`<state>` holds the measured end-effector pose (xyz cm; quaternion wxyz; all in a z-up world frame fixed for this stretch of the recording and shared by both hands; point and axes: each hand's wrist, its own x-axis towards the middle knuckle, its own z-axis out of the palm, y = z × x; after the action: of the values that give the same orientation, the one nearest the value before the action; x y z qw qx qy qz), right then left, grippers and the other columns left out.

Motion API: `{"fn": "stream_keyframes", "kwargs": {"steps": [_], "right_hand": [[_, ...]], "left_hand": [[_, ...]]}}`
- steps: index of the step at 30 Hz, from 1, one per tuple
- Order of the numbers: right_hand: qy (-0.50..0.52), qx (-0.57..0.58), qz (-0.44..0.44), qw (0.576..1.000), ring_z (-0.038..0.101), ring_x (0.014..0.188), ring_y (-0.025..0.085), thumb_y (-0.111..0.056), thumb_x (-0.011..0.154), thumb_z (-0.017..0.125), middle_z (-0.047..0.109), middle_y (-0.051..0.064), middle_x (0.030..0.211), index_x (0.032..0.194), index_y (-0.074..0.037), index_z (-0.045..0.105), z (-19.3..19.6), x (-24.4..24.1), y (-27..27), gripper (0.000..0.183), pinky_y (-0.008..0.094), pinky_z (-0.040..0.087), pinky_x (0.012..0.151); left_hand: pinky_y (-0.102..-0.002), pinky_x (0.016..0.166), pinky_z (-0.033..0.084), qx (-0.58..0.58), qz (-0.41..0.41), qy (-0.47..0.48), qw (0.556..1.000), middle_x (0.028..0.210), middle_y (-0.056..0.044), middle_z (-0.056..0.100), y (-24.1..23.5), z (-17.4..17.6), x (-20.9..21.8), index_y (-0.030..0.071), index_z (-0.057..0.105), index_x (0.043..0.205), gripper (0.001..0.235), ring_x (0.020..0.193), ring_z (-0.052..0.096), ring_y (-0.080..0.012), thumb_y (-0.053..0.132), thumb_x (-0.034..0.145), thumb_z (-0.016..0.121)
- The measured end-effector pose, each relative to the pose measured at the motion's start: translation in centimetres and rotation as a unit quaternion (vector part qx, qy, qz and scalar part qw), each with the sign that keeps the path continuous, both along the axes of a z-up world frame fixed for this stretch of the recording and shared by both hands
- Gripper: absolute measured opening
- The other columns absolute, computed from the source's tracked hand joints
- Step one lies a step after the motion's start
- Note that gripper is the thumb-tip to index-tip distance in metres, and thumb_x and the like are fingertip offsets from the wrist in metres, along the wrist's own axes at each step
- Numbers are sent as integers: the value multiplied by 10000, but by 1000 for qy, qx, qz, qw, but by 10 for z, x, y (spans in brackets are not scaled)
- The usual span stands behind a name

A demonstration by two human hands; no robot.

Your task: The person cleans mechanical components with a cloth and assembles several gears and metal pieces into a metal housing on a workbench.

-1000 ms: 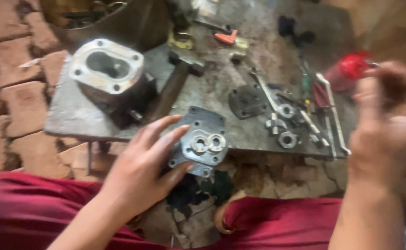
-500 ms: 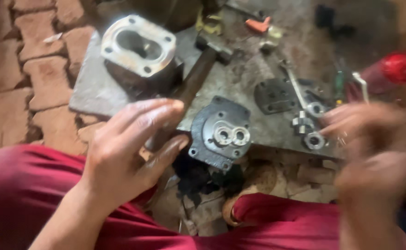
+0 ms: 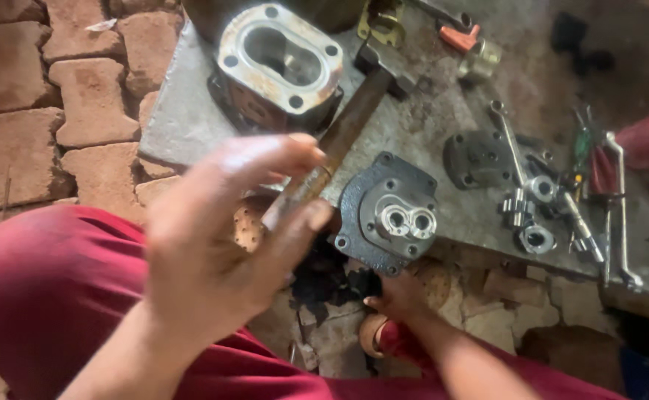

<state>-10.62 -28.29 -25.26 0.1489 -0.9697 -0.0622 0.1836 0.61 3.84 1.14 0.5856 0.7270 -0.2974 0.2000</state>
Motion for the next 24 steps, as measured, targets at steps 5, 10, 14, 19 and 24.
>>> {"fn": "stream_keyframes", "kwargs": {"steps": [5, 10, 14, 19, 24], "right_hand": [[130, -146, -88, 977, 650, 1087, 396, -418, 731, 814, 705, 175, 1161, 1213, -134, 698, -52, -9, 10, 571, 501, 519, 896], [155, -134, -197, 959, 702, 1038, 365, -391, 825, 745, 739, 165, 1116, 1157, -131, 738, -27, 9, -15, 422, 469, 556, 895], [236, 36, -280, 930, 789, 894, 282, -341, 846, 704, 812, 128, 1010, 1144, -93, 751, 49, 14, -59, 390, 412, 601, 801], [125, 197, -222, 947, 565, 740, 144, -181, 855, 789, 653, 122, 844, 1048, -39, 714, 203, -27, -61, 252, 362, 562, 614], [-79, 282, -307, 906, 568, 627, 142, -118, 917, 723, 723, 58, 988, 1313, -81, 674, 265, 5, -9, 401, 306, 439, 475]], "left_hand": [[-326, 856, 612, 60, -20, 46, 997, 1114, -132, 734, -10, -9, 3, 17, 643, 1226, 358, 994, 755, -249, 117, 924, 807], [-386, 882, 560, 152, -49, 98, 982, 1171, -134, 707, -21, -25, 5, 41, 637, 1248, 479, 1074, 696, -322, 260, 867, 827], [-447, 963, 507, 190, -91, 124, 970, 1274, -165, 641, -45, -46, -5, 25, 611, 1266, 639, 1189, 609, -368, 379, 788, 844], [-502, 1080, 383, 238, -63, 99, 964, 1397, -211, 504, -80, -75, -2, -18, 600, 1256, 735, 1341, 435, -418, 413, 721, 864], [-488, 1103, 370, 270, -66, 117, 953, 1441, -178, 481, -94, -84, 4, 32, 651, 1196, 541, 1382, 404, -399, 291, 761, 843]]}}
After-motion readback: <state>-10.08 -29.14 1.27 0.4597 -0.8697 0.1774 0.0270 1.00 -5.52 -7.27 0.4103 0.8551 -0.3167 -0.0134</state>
